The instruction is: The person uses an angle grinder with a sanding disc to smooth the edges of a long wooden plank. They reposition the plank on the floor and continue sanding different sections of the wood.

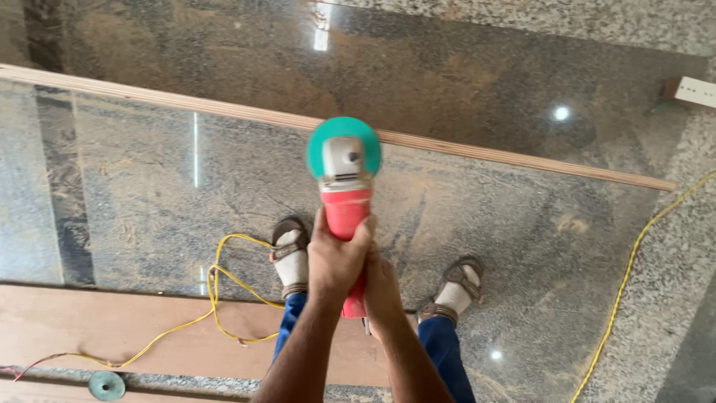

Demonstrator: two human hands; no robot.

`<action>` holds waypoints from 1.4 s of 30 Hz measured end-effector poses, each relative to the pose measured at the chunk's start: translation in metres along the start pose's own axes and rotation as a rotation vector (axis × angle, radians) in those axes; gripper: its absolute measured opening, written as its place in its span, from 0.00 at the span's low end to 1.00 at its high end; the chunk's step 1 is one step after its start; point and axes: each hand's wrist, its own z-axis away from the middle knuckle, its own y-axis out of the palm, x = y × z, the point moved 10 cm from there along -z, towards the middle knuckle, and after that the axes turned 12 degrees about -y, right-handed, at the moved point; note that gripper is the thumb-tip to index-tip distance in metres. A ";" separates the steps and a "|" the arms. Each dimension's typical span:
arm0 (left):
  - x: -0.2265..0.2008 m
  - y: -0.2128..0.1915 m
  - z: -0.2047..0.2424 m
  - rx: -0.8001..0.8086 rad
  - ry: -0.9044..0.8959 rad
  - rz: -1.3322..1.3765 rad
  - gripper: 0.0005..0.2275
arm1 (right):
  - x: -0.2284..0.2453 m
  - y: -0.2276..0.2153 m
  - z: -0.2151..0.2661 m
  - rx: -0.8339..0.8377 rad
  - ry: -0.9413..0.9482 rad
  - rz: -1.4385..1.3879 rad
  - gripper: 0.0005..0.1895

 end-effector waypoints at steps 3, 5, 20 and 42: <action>0.007 0.015 0.005 -0.023 -0.003 -0.102 0.24 | 0.001 -0.015 0.004 0.001 0.031 -0.061 0.33; 0.012 0.042 0.014 0.060 -0.036 -0.120 0.24 | 0.001 -0.033 0.008 -0.075 0.043 -0.202 0.32; 0.010 0.049 0.019 -0.054 -0.025 -0.164 0.25 | 0.016 -0.044 0.003 -0.017 0.022 -0.155 0.28; 0.015 0.040 0.011 -0.010 -0.060 -0.069 0.24 | 0.007 -0.032 -0.001 0.069 -0.120 -0.015 0.31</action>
